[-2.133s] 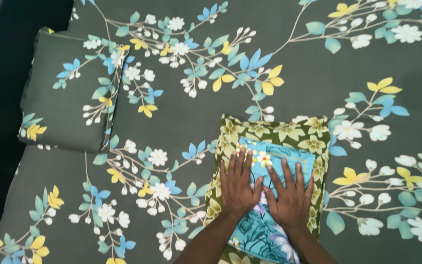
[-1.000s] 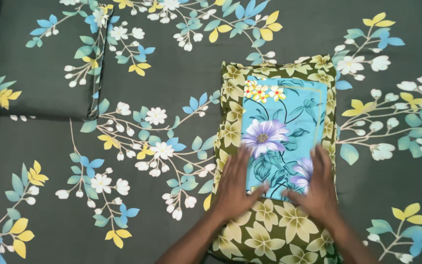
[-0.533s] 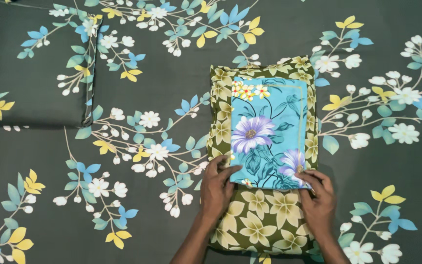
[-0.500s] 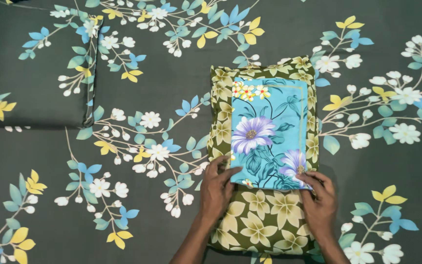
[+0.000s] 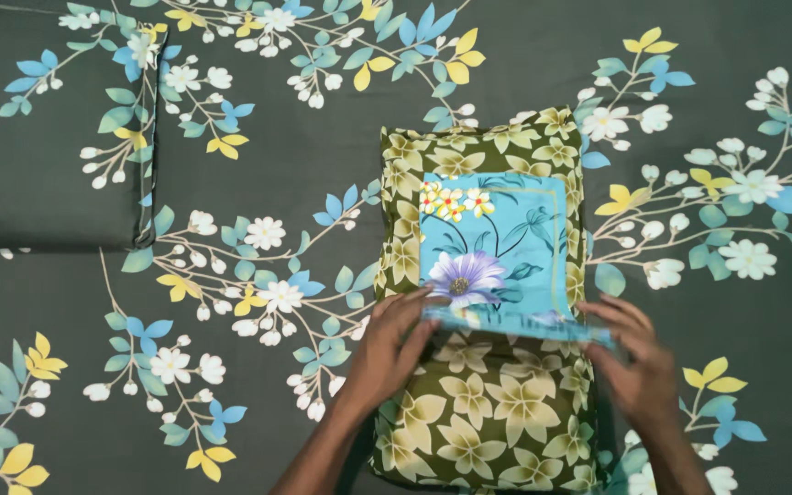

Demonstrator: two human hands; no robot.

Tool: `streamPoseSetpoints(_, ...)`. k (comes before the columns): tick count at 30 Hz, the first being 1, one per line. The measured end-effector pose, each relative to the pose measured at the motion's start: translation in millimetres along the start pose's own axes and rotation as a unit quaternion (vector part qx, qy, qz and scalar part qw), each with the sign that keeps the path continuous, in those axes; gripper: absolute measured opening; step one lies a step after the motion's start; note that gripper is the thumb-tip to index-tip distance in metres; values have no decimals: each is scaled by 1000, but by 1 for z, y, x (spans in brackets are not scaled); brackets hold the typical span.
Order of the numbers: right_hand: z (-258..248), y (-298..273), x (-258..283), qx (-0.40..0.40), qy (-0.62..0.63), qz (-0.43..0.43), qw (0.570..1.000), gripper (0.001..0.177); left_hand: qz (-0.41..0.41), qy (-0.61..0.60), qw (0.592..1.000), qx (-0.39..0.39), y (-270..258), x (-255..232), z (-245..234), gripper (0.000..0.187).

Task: The person places a blue floral pillowcase onto a green floral pillow on a bed, then moves to a wooden table to place a folded cloth. The person then returns to the bed and puts a dark grey floral pillowcase onto the same pillow, smoothing it into place.

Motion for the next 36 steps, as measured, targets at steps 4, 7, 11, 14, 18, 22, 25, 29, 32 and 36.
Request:
streamPoseSetpoints(4, 36, 41, -62, -1, 130, 249, 960, 25, -89, -31, 986, -134, 54, 20, 6, 24)
streamPoseSetpoints(7, 57, 98, -60, -75, 159, 118, 977, 27, -47, -17, 971, -234, 95, 29, 14, 23)
streamPoseSetpoints(11, 68, 128, -75, -74, 48, 194, 977, 33, -36, 56, 952, -299, 125, 45, 22, 22)
streamPoseSetpoints(14, 67, 145, -68, -88, -27, 177, 980, 36, -152, 89, 947, -269, 140, 60, 24, 24)
streamPoseSetpoints(18, 71, 157, -62, -106, -72, 125, 984, 34, -188, 134, 934, -272, 148, 61, 20, 26)
streamPoseSetpoints(22, 79, 164, -61, -101, -125, 96, 982, 33, -225, 164, 928, -248, 151, 64, 20, 27)
streamPoseSetpoints(25, 78, 169, -57, -75, -130, 122, 981, 23, -223, 157, 923, -272, 149, 59, 18, 28)
streamPoseSetpoints(29, 63, 151, -8, -125, -186, 0, 975, 20, 7, 247, 933, -262, 143, 23, 21, 37)
streamPoseSetpoints(32, 78, 136, 20, -61, -199, -48, 977, 28, 121, 321, 928, -144, 138, 9, 51, 43)
streamPoseSetpoints(36, 107, 136, 17, 48, -274, -34, 960, 50, 25, 280, 957, -76, 144, 28, 59, 59)
Point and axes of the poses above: each hand's wrist, its own y-axis towards the middle knuckle, its own z-axis out of the palm, x = y × z, the point moved 7 cm from there along y, towards the middle knuckle, and after that the axes turned 8 degrees about -y, right-handed, at the moved point
